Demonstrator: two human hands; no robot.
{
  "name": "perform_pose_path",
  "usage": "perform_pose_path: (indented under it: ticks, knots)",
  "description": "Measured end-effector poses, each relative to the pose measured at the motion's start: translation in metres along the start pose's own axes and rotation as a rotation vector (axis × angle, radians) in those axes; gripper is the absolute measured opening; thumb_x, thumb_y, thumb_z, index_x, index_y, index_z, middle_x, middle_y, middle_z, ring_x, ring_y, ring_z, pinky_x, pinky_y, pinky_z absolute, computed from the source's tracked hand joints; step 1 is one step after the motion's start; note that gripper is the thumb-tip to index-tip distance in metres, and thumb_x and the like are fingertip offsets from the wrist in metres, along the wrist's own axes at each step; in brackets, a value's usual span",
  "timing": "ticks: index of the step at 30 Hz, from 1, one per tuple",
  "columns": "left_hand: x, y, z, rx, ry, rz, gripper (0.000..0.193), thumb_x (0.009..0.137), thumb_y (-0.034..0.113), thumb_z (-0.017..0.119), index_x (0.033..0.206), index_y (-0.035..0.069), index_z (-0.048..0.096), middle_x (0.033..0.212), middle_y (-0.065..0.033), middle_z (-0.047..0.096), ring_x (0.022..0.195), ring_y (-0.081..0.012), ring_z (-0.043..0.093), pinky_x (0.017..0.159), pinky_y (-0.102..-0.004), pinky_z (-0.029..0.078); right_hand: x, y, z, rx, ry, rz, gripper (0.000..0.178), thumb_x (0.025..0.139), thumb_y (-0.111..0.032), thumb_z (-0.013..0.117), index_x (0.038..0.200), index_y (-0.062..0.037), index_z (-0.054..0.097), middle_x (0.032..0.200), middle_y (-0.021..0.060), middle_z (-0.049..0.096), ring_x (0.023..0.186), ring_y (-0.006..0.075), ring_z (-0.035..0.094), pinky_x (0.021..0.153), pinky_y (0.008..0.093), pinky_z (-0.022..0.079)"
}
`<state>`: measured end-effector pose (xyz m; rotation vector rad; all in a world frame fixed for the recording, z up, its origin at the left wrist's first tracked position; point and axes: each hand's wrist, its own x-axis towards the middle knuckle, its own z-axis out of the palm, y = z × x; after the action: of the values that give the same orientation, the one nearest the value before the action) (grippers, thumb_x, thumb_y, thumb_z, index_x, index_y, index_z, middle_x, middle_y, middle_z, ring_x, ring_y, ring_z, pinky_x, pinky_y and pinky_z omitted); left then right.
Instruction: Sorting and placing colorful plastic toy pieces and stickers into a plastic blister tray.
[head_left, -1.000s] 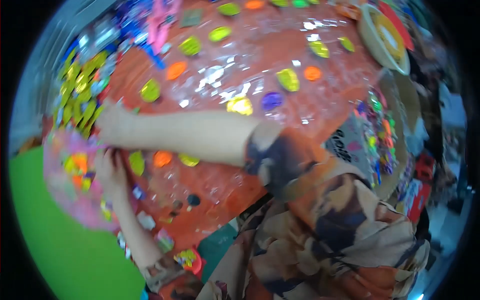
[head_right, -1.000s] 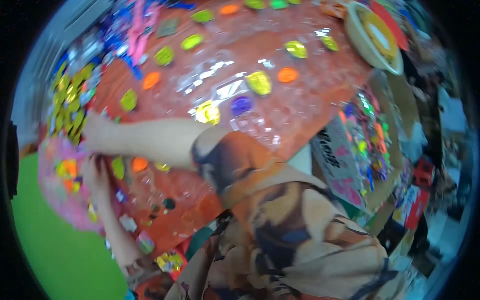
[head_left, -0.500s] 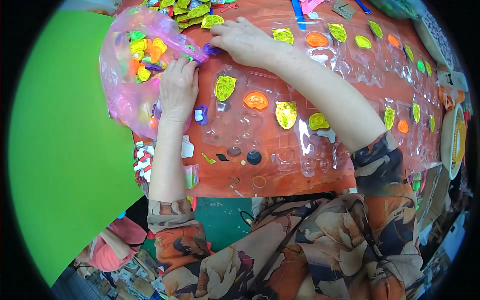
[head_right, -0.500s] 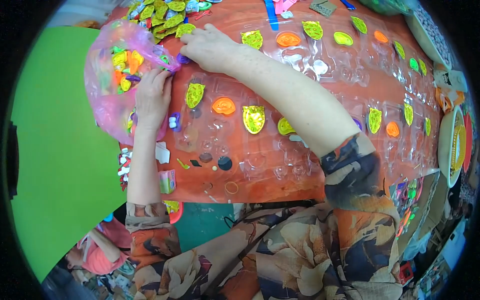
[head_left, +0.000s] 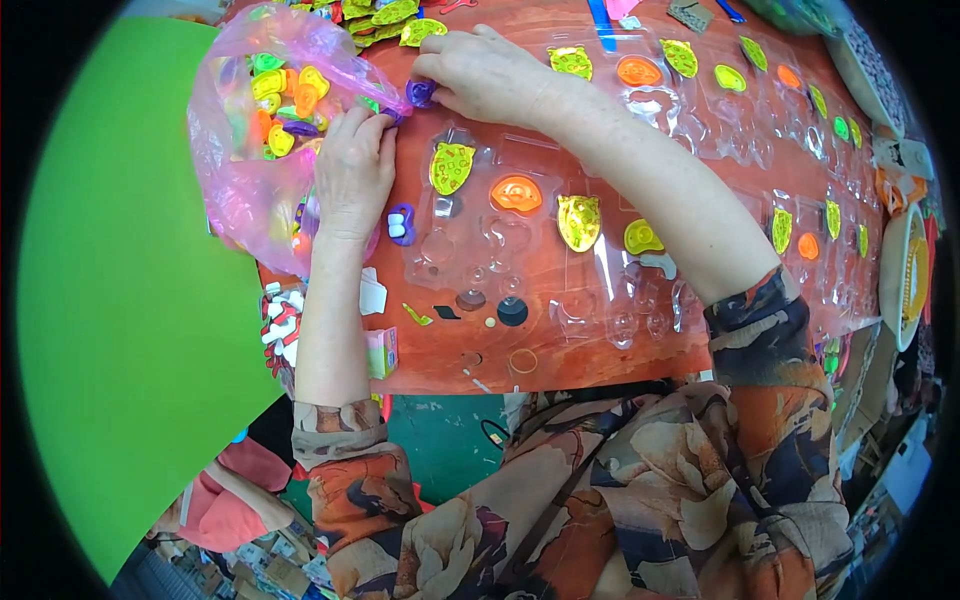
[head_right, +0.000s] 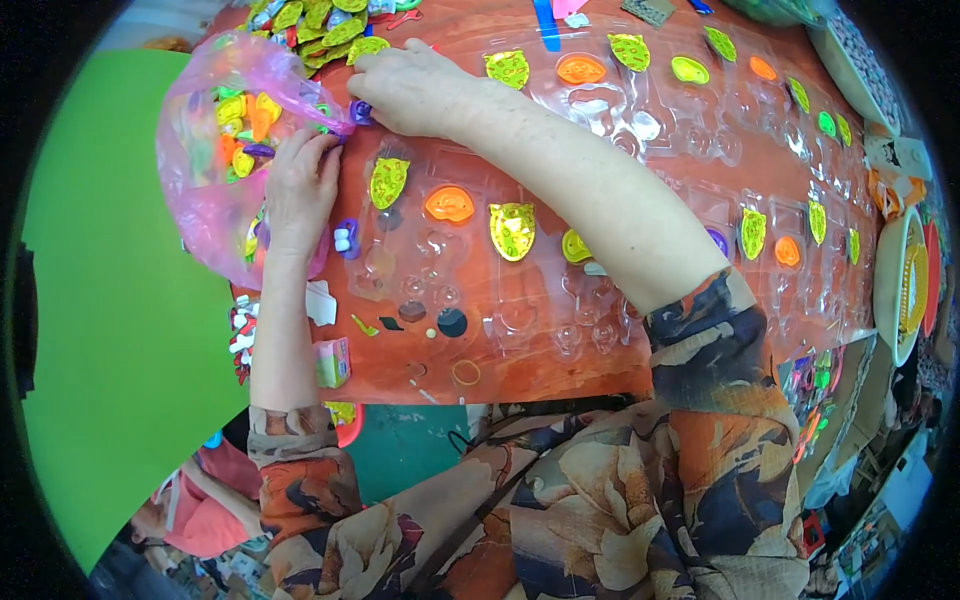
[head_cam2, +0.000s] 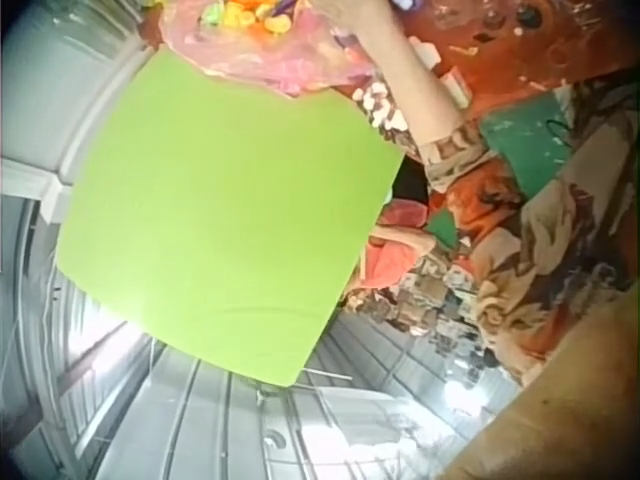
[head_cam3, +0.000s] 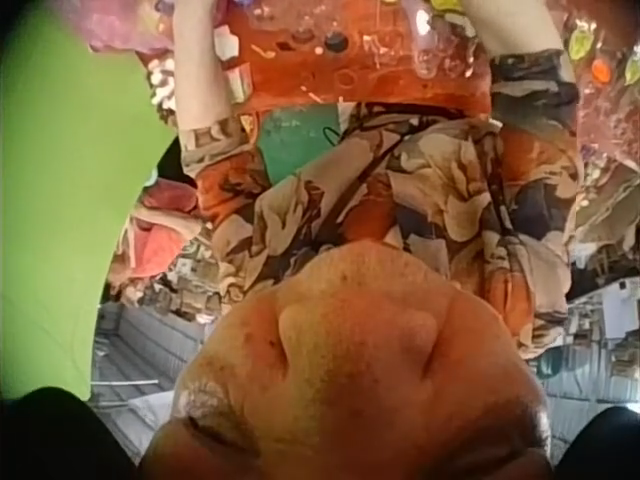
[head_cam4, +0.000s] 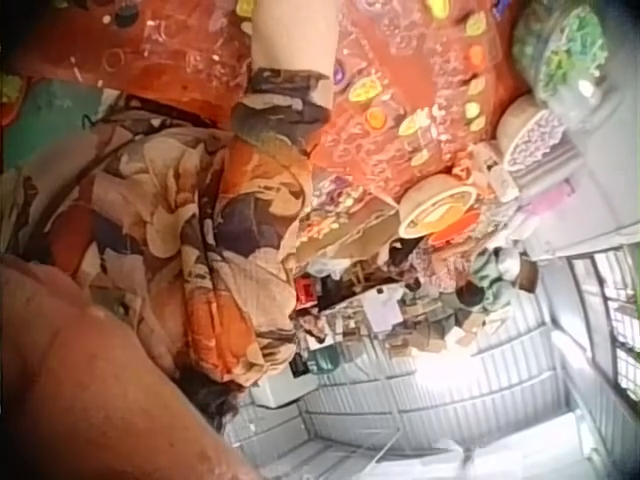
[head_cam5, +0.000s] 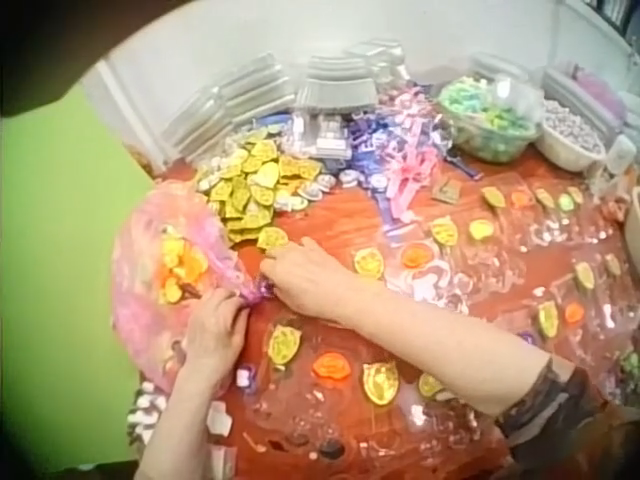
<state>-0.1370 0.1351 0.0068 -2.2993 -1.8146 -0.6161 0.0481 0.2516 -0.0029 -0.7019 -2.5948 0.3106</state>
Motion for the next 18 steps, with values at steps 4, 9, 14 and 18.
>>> perform_pose_path:
  ticks: [4, 9, 14, 18]
  knots:
    - [0.003, 0.000, 0.007, -0.014, 0.035, 0.051, 0.014, 0.084, 0.007, 0.068, 0.097, 0.003, 0.068, 0.094, -0.0144, 0.063, 0.088, -0.0343, 0.061, 0.079, -0.0445, 0.050, 0.002, 0.002, -0.002, -0.161, -0.061, -0.106, 0.020, 0.081, -0.014, 0.066, 0.100, -0.0081, 0.068, 0.103, 0.0081, 0.064, 0.105, 0.0273, 0.063, 0.091, 0.0450, 0.046]
    - [-0.010, -0.022, 0.029, -0.002, -0.055, -0.010, 0.019, 0.092, 0.013, 0.064, 0.107, 0.002, 0.069, 0.109, -0.0168, 0.069, 0.103, -0.0356, 0.064, 0.091, -0.0441, 0.051, 0.002, -0.006, 0.027, -0.177, 0.026, -0.220, 0.011, 0.081, -0.015, 0.062, 0.080, -0.0090, 0.071, 0.082, 0.0106, 0.072, 0.081, 0.0282, 0.071, 0.069, 0.0435, 0.053]
    - [-0.014, -0.045, 0.004, 0.045, -0.078, 0.033, 0.019, 0.094, 0.014, 0.065, 0.108, 0.000, 0.069, 0.106, -0.0166, 0.069, 0.097, -0.0324, 0.065, 0.088, -0.0393, 0.052, 0.024, -0.020, 0.016, -0.081, -0.031, -0.075, 0.015, 0.084, -0.022, 0.061, 0.091, -0.0167, 0.073, 0.084, 0.0034, 0.074, 0.083, 0.0242, 0.071, 0.076, 0.0410, 0.047]
    - [-0.003, -0.042, -0.010, -0.028, -0.067, 0.025, 0.022, 0.096, 0.011, 0.063, 0.113, -0.002, 0.067, 0.110, -0.0160, 0.069, 0.100, -0.0292, 0.065, 0.090, -0.0358, 0.051, 0.001, -0.013, -0.025, -0.258, 0.194, -0.066, 0.013, 0.081, -0.021, 0.063, 0.084, -0.0146, 0.074, 0.084, 0.0038, 0.073, 0.085, 0.0252, 0.071, 0.074, 0.0411, 0.046]
